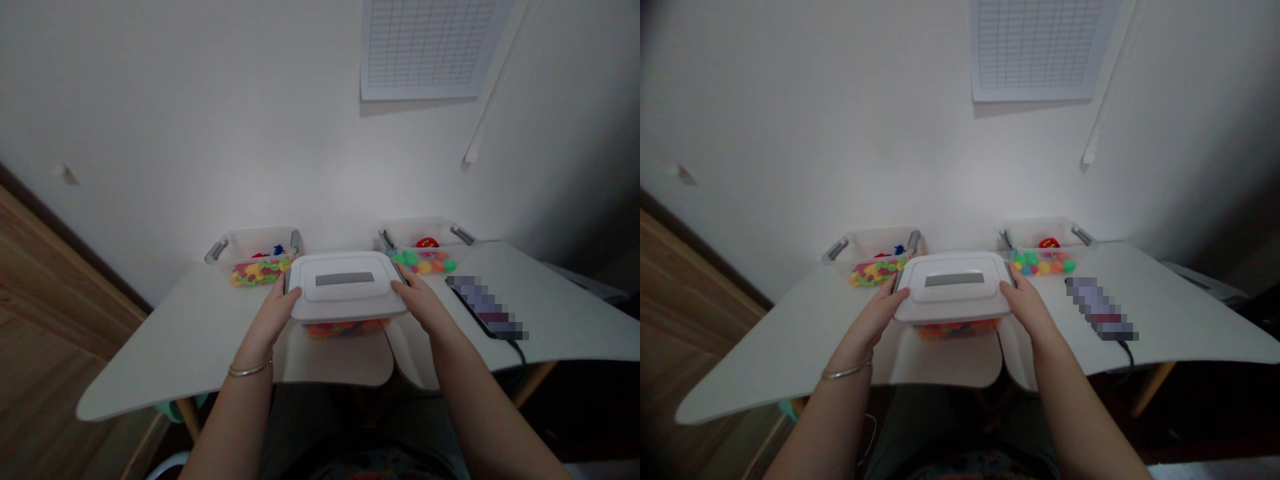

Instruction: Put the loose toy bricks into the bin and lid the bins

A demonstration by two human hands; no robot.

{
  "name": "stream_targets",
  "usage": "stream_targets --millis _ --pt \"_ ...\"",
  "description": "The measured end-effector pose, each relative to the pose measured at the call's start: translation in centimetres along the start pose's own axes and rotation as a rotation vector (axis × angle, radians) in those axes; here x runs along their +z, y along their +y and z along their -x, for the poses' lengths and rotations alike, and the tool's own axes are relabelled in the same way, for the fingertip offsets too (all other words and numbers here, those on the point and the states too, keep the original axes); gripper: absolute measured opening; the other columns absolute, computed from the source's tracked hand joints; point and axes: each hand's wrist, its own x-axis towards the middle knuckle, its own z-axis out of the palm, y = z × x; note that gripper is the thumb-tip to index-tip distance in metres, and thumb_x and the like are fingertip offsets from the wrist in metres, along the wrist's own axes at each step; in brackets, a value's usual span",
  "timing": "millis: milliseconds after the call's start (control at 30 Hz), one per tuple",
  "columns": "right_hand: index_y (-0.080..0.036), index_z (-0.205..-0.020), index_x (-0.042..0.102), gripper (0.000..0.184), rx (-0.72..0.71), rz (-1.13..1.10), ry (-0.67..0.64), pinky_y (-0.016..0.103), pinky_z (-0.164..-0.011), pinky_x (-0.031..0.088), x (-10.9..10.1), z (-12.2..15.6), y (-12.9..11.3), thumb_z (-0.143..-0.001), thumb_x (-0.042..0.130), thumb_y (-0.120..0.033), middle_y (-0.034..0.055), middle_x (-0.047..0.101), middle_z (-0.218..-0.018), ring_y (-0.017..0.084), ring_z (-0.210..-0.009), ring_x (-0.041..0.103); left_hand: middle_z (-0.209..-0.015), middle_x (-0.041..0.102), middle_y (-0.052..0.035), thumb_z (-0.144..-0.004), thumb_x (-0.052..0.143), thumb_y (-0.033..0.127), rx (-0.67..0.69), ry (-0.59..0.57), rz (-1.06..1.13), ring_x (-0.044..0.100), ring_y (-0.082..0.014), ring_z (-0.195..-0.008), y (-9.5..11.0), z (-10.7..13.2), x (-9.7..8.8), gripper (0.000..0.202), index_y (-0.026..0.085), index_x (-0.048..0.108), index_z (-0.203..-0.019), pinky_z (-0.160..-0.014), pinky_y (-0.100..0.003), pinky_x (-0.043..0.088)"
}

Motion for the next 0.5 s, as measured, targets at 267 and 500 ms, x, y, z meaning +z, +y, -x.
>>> stream_targets --millis 267,500 --pt "-0.016 -0.139 0.045 0.062 -0.066 0.267 -0.011 0.044 -0.110 0.031 -0.3 -0.1 -0.4 -0.078 0.050 -0.029 0.0098 0.046 -0.142 0.028 -0.131 0.043 -0.139 0.049 -0.0153 -0.078 0.047 0.022 0.099 -0.049 -0.511 0.046 -0.0277 -0.129 1.4 -0.2 0.0 0.061 0.011 0.040 -0.138 -0.111 -0.045 0.032" --pt "-0.013 -0.142 0.040 0.061 -0.042 0.461 -0.050 0.042 -0.104 0.038 -0.4 0.6 -2.3 -0.082 0.044 -0.027 0.0122 0.049 -0.139 0.029 -0.126 0.049 -0.133 0.052 -0.0249 -0.083 0.037 0.019 0.051 -0.068 -0.863 0.057 -0.0313 -0.118 3.1 0.2 0.9 0.057 0.004 0.035 -0.137 -0.100 -0.045 0.044"
